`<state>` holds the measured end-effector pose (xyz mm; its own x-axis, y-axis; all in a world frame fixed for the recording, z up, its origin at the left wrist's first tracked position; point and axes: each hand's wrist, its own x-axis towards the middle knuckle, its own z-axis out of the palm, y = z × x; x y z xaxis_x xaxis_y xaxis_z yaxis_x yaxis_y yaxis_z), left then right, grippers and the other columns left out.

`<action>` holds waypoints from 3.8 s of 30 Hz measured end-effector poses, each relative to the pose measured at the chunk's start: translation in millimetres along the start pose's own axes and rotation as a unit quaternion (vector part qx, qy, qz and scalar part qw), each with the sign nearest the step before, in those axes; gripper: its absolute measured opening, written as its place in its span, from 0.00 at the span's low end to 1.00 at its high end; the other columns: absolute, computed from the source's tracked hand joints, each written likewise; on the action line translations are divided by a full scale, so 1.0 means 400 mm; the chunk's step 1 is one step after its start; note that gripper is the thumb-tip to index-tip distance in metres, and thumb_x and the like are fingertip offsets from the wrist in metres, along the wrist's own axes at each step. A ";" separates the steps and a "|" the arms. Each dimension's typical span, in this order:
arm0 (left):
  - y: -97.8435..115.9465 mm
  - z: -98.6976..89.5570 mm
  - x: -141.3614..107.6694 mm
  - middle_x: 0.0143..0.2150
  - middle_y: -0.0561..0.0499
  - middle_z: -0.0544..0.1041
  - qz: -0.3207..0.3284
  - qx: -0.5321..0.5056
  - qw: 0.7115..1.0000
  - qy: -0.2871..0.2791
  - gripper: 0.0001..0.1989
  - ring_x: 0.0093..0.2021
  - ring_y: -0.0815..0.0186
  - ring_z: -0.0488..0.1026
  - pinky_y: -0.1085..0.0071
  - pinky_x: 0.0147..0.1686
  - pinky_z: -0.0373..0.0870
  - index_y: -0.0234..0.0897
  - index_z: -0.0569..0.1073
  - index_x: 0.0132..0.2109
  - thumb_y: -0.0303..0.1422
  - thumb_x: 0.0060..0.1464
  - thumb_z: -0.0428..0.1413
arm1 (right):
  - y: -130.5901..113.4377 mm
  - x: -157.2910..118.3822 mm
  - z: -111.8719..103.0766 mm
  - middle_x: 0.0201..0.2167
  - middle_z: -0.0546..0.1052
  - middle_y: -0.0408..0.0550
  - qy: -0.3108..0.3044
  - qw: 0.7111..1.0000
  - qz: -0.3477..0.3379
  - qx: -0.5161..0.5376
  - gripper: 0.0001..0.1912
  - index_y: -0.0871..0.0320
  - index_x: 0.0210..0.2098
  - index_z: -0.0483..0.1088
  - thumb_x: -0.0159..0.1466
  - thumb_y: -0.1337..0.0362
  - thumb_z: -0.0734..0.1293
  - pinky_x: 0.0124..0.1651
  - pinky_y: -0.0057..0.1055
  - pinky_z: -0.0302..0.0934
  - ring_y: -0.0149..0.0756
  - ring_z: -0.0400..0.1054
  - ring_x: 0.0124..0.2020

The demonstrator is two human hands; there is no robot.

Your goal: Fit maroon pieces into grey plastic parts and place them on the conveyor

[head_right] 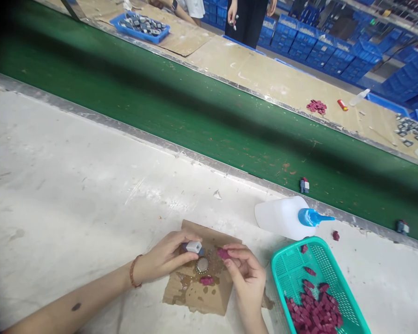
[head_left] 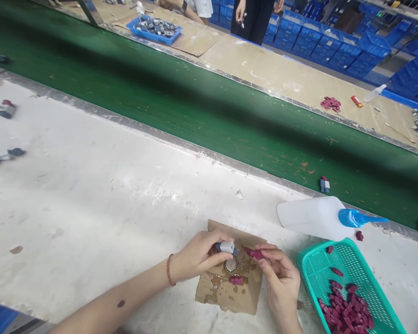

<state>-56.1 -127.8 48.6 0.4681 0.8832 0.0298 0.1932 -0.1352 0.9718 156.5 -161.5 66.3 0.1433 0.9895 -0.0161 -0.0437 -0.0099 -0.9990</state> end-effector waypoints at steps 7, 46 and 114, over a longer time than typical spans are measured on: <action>0.016 -0.004 0.013 0.34 0.46 0.80 0.084 0.063 0.994 -0.025 0.18 0.30 0.65 0.75 0.72 0.34 0.70 0.36 0.74 0.45 0.44 0.64 0.49 | -0.020 -0.009 0.026 0.31 0.82 0.53 -0.015 0.998 -0.030 -0.056 0.02 0.54 0.30 0.79 0.58 0.63 0.74 0.35 0.35 0.75 0.43 0.78 0.35; 0.034 -0.122 0.279 0.44 0.46 0.80 -0.002 0.068 0.976 0.207 0.11 0.43 0.55 0.76 0.61 0.50 0.68 0.41 0.78 0.46 0.32 0.54 0.59 | 0.008 0.008 -0.008 0.30 0.80 0.48 0.063 0.970 -0.111 -0.206 0.10 0.54 0.30 0.78 0.64 0.66 0.65 0.37 0.34 0.70 0.40 0.75 0.33; 0.010 -0.033 0.266 0.39 0.42 0.81 -0.190 -0.720 0.651 0.150 0.16 0.45 0.58 0.79 0.64 0.50 0.69 0.31 0.74 0.46 0.33 0.60 0.46 | 0.062 0.248 0.123 0.28 0.79 0.45 -0.060 0.992 -0.053 -0.101 0.03 0.55 0.31 0.72 0.59 0.63 0.68 0.35 0.31 0.67 0.36 0.74 0.30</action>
<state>-16.8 -28.3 58.8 0.3904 0.8077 -0.4419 -0.8636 0.4876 0.1282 121.2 -56.4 42.1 0.0175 0.9964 0.0829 0.1653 0.0789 -0.9831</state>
